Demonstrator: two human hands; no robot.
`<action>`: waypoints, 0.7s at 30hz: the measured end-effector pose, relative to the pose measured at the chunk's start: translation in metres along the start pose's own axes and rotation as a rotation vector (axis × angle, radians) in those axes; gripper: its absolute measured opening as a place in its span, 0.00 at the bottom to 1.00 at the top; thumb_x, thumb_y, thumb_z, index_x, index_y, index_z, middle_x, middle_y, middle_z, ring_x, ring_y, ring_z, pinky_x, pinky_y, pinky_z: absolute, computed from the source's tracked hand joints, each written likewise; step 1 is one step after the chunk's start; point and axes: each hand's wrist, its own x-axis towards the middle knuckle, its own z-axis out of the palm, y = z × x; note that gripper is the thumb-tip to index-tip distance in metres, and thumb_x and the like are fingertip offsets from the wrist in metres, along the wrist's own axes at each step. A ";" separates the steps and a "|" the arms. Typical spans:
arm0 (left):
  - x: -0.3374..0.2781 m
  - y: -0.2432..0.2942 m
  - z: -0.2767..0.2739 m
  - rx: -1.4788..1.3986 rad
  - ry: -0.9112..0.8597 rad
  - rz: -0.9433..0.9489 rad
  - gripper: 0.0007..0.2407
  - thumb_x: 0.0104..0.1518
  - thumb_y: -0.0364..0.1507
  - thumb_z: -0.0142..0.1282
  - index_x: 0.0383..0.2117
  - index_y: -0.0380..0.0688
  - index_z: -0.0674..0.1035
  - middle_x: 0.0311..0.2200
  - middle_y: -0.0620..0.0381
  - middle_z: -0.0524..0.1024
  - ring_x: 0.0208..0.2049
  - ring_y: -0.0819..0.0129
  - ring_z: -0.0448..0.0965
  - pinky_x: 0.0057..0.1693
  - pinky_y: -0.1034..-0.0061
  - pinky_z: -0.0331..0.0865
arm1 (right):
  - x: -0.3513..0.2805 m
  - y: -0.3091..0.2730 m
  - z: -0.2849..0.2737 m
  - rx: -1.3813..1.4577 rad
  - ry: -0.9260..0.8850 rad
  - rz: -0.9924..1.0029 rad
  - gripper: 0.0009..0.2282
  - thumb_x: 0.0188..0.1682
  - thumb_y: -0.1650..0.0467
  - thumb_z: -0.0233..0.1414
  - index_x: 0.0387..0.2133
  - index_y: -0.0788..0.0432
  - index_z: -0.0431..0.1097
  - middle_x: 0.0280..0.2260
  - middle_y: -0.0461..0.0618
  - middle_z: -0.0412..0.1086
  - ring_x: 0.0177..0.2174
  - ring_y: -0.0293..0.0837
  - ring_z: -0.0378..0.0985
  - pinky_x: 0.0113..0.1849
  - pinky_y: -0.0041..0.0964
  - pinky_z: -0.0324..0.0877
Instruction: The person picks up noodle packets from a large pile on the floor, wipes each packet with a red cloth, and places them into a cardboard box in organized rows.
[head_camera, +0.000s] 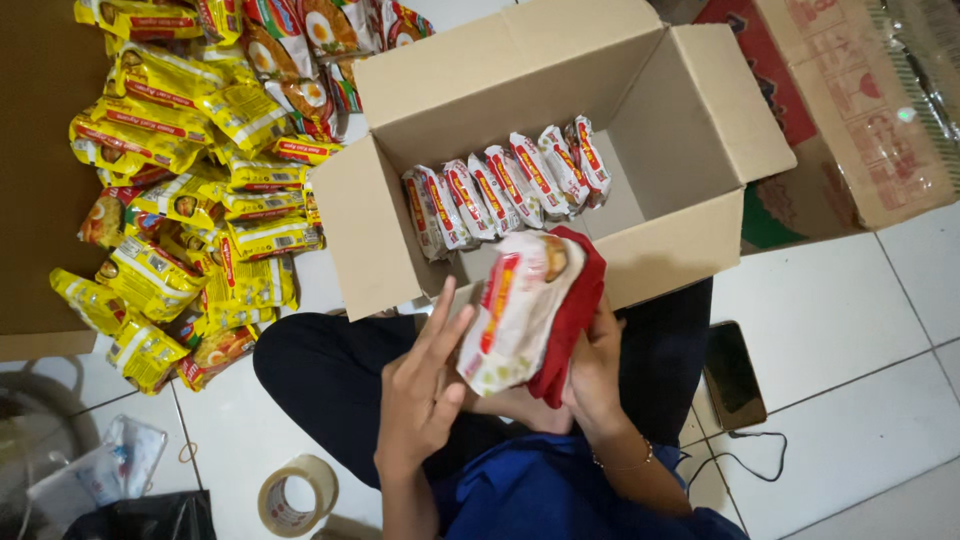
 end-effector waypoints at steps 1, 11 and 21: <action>-0.001 -0.004 0.004 0.013 -0.015 0.020 0.32 0.76 0.57 0.29 0.75 0.52 0.68 0.80 0.39 0.59 0.78 0.47 0.71 0.67 0.67 0.75 | -0.002 -0.003 0.004 -0.162 0.015 -0.042 0.22 0.52 0.68 0.65 0.59 0.62 0.73 0.54 0.56 0.80 0.48 0.42 0.83 0.52 0.38 0.79; -0.002 -0.031 0.037 -0.182 0.575 -0.349 0.20 0.73 0.32 0.50 0.69 0.38 0.75 0.70 0.47 0.75 0.72 0.61 0.73 0.74 0.66 0.67 | -0.057 0.010 -0.030 -0.918 -0.329 -0.210 0.05 0.53 0.72 0.57 0.39 0.61 0.78 0.33 0.49 0.81 0.33 0.41 0.80 0.41 0.40 0.75; -0.002 -0.032 0.059 -0.579 0.810 -0.428 0.23 0.68 0.33 0.56 0.69 0.36 0.74 0.70 0.44 0.74 0.69 0.60 0.75 0.73 0.68 0.69 | 0.001 -0.104 -0.028 -0.883 -0.926 0.250 0.41 0.50 0.64 0.69 0.76 0.56 0.54 0.66 0.55 0.74 0.61 0.44 0.77 0.64 0.42 0.68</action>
